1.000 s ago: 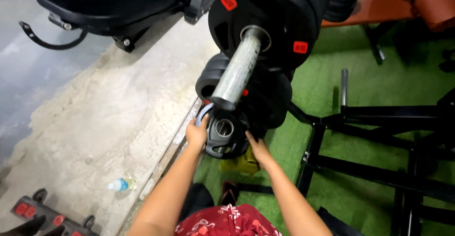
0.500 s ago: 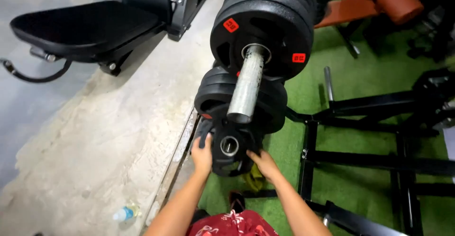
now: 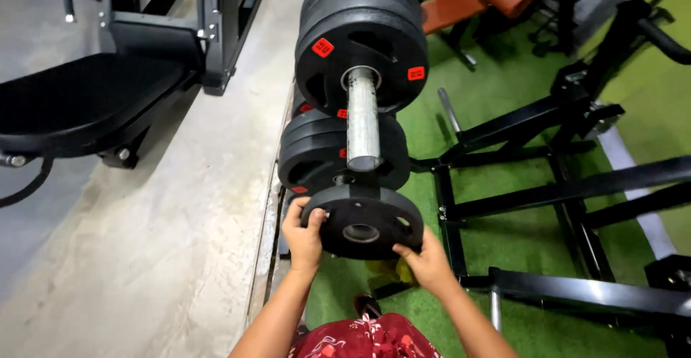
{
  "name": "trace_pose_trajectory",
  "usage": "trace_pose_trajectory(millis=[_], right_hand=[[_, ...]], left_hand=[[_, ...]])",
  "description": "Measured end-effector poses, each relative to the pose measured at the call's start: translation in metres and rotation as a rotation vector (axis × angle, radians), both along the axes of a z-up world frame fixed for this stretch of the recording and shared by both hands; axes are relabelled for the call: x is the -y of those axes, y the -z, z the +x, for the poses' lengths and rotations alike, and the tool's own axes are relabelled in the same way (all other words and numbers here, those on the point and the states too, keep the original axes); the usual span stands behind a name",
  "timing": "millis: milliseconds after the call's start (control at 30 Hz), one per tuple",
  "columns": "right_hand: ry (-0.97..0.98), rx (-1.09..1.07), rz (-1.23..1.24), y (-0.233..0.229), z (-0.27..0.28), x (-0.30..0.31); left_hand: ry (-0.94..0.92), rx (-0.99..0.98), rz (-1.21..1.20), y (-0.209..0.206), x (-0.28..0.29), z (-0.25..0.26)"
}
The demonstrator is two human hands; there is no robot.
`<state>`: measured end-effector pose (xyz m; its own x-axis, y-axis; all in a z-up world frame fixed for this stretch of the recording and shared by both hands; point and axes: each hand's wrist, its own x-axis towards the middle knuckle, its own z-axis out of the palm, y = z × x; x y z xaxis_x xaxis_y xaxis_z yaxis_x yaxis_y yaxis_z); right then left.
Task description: Spray and wipe down weight plates on a storage rack and a weight bench using a cloth.
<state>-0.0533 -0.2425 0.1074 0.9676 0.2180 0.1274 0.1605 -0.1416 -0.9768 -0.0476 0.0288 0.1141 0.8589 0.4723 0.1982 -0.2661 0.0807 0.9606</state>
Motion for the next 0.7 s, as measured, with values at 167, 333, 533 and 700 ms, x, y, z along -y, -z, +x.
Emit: trace_pose_trajectory(millis=[167, 333, 533, 700], right_hand=[[0.052, 0.206, -0.051, -0.052, 0.001, 0.008], [0.040, 0.288, 0.045, -0.103, 0.020, -0.003], [0.011, 0.364, 0.097, -0.154, 0.051, -0.022], [0.070, 0.431, -0.017, -0.133, 0.071, -0.014]], left_hand=[[0.058, 0.231, -0.093, -0.077, 0.004, -0.008], [0.038, 0.326, -0.102, -0.156, 0.002, -0.006], [-0.030, 0.348, -0.133, -0.186, -0.003, 0.025], [-0.072, 0.257, -0.074, -0.180, -0.001, 0.041]])
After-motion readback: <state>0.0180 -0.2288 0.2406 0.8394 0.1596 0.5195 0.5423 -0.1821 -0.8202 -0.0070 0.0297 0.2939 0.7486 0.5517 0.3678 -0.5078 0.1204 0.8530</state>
